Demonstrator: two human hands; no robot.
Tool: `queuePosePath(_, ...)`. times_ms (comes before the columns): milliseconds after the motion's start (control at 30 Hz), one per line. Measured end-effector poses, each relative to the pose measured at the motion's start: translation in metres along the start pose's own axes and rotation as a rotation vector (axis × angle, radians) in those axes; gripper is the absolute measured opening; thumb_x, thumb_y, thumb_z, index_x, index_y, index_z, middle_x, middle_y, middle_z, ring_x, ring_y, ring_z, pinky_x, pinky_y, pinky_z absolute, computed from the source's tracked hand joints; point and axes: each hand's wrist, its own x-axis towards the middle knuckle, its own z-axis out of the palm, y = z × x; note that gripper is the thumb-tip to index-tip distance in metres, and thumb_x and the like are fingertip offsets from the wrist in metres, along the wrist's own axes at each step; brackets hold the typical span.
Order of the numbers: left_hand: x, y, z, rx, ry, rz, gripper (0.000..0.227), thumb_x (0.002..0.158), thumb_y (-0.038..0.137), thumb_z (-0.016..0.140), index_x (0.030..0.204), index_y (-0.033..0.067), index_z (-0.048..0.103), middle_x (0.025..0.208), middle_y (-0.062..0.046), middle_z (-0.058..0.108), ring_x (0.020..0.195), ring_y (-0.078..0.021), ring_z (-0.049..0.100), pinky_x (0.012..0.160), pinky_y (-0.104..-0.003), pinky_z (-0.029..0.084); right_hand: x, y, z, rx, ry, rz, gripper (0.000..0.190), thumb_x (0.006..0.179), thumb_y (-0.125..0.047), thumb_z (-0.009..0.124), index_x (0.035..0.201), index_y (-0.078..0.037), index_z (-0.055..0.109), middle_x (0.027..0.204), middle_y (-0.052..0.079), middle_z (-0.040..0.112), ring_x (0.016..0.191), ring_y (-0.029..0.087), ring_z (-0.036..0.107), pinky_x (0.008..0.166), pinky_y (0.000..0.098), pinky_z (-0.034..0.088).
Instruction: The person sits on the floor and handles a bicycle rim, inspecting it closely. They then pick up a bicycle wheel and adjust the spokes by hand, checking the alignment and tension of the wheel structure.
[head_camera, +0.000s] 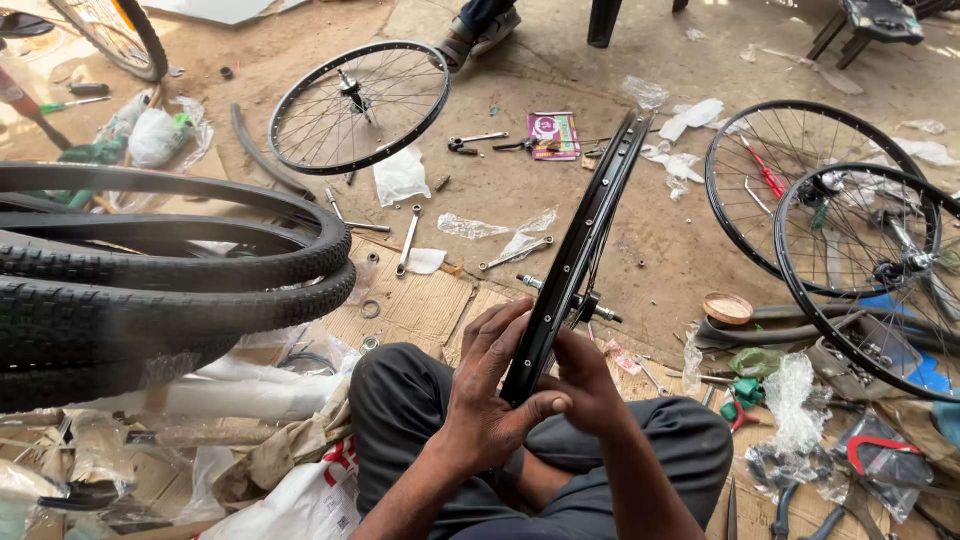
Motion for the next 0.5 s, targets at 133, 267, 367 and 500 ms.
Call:
queuePosePath(133, -0.001, -0.003, 0.000, 0.004, -0.004, -0.005, 0.084, 0.090, 0.055, 0.075, 0.152, 0.0042, 0.051, 0.158, -0.018, 0.052, 0.149, -0.0393, 0.048, 0.124, -0.051, 0.042, -0.011, 0.013, 0.008, 0.251, 0.153, 0.115, 0.036, 0.103, -0.007, 0.062, 0.135, 0.009, 0.058, 0.119, 0.011, 0.066, 0.112, 0.018, 0.063, 0.094, 0.0328, 0.052)
queuePosePath(267, -0.002, -0.001, 0.003, 0.004, -0.023, -0.017, 0.085, 0.089, 0.056, 0.075, 0.152, 0.0038, 0.052, 0.157, -0.018, 0.052, 0.148, -0.0391, 0.049, 0.123, -0.051, 0.043, -0.004, 0.005, 0.004, 0.352, 0.055, 0.187, 0.040, 0.108, -0.019, 0.061, 0.137, 0.009, 0.057, 0.119, 0.010, 0.067, 0.109, 0.017, 0.063, 0.092, 0.0320, 0.053)
queuePosePath(367, -0.001, -0.001, 0.000, -0.008, -0.014, -0.030, 0.084, 0.088, 0.056, 0.075, 0.150, 0.0035, 0.054, 0.156, -0.019, 0.053, 0.147, -0.0392, 0.049, 0.122, -0.050, 0.043, 0.003, -0.038, 0.011, -0.067, 0.010, -0.005, 0.053, 0.103, -0.034, 0.065, 0.136, 0.006, 0.052, 0.127, 0.012, 0.062, 0.114, 0.021, 0.063, 0.084, 0.0318, 0.059)
queuePosePath(500, -0.002, -0.003, 0.004, -0.063, -0.009, -0.051, 0.081, 0.091, 0.054, 0.076, 0.149, 0.0026, 0.054, 0.155, -0.018, 0.056, 0.148, -0.0389, 0.051, 0.123, -0.050, 0.043, 0.020, -0.054, 0.021, -0.784, 0.116, -0.364, 0.037, 0.097, -0.026, 0.071, 0.120, 0.002, 0.060, 0.114, 0.017, 0.067, 0.100, 0.032, 0.067, 0.078, 0.0391, 0.057)
